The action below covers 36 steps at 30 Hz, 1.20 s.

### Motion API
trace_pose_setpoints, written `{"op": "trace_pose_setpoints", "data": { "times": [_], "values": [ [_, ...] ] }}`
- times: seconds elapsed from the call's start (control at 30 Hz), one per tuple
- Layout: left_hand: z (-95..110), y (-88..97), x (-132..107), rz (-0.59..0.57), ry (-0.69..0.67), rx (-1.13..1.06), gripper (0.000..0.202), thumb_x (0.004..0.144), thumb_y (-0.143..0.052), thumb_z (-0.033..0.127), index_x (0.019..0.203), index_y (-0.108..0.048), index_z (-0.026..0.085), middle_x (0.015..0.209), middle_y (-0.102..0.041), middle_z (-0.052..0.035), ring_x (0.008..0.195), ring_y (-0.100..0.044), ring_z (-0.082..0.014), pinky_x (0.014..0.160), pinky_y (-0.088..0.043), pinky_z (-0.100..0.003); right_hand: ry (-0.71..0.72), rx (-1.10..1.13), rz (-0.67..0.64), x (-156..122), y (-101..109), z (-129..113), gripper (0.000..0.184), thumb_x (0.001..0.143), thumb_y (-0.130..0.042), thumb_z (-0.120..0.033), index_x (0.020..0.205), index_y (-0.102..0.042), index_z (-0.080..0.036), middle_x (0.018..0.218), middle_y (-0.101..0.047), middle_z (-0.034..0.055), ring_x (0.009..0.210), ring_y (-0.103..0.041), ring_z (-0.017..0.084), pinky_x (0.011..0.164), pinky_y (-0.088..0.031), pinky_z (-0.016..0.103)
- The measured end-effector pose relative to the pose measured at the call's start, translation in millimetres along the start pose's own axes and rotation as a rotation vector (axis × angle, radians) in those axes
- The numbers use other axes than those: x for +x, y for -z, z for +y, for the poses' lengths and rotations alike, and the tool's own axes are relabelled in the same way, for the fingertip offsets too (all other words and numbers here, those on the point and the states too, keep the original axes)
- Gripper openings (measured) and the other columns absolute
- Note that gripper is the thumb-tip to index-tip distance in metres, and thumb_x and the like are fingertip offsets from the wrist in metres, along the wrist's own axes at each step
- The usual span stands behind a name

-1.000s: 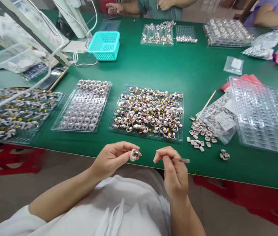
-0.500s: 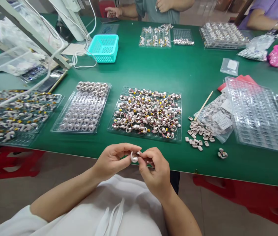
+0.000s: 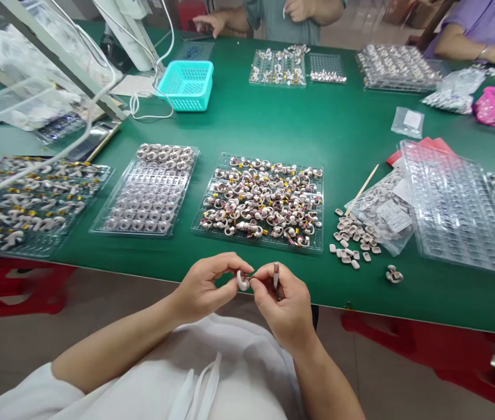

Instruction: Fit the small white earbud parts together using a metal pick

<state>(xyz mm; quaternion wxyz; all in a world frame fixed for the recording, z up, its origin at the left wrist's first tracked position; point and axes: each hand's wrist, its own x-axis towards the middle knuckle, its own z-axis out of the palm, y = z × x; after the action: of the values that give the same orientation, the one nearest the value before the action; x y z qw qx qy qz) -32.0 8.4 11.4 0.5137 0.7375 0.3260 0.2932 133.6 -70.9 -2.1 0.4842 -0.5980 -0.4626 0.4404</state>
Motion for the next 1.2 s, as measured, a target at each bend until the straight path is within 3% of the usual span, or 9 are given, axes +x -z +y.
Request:
{"op": "trace_pose_setpoints", "data": {
  "times": [0.4,0.6,0.83,1.03,1.2],
  "values": [
    [-2,1.9,-1,0.066,-0.148,0.054,0.018,0.085,-0.058,0.009,0.098,-0.07,0.014,0.085,-0.074,-0.0067,0.076,-0.068,-0.0142,0.07,-0.053,-0.023,-0.031,0.036,-0.015,1,-3,-1,0.006,0.088,-0.063,-0.025,0.091,-0.066,-0.022,0.084,-0.067,0.0016,0.07,-0.057,0.013,0.059,-0.044,0.023],
    [-2,3.3,-1,0.062,-0.124,0.054,0.019,0.087,-0.059,0.01,0.101,-0.07,0.016,0.089,-0.076,-0.0078,0.08,-0.069,-0.0155,0.073,-0.054,-0.024,-0.019,0.033,-0.013,0,-8,0,0.007,0.089,-0.061,-0.026,0.087,-0.066,-0.021,0.084,-0.065,0.0022,0.069,-0.057,0.013,0.059,-0.045,0.024],
    [-2,2.7,-3,0.051,0.019,-0.009,0.019,0.088,-0.059,0.017,0.103,-0.072,0.015,0.087,-0.074,-0.0081,0.078,-0.069,-0.0158,0.073,-0.055,-0.024,-0.031,0.056,0.037,-1,-11,-1,0.008,0.089,-0.062,-0.028,0.086,-0.065,-0.02,0.08,-0.065,0.0018,0.065,-0.055,0.013,0.055,-0.044,0.023],
    [-5,-1.4,-5,0.052,0.23,-0.27,0.024,0.087,-0.064,0.026,0.106,-0.07,0.013,0.092,-0.075,-0.0095,0.083,-0.072,-0.0177,0.076,-0.057,-0.026,-0.025,0.059,0.093,-1,-13,0,0.01,0.088,-0.062,-0.03,0.09,-0.065,-0.021,0.078,-0.065,0.0008,0.059,-0.053,0.011,0.053,-0.045,0.022],
    [-7,-1.8,-2,0.094,0.3,-0.302,0.024,0.084,-0.068,0.03,0.1,-0.068,0.013,0.09,-0.076,-0.0084,0.082,-0.073,-0.0181,0.076,-0.059,-0.026,0.082,-0.11,0.079,-2,-9,4,0.014,0.087,-0.061,-0.024,0.1,-0.063,-0.022,0.086,-0.062,0.0021,0.063,-0.052,0.011,0.056,-0.047,0.023]
  ]
}}
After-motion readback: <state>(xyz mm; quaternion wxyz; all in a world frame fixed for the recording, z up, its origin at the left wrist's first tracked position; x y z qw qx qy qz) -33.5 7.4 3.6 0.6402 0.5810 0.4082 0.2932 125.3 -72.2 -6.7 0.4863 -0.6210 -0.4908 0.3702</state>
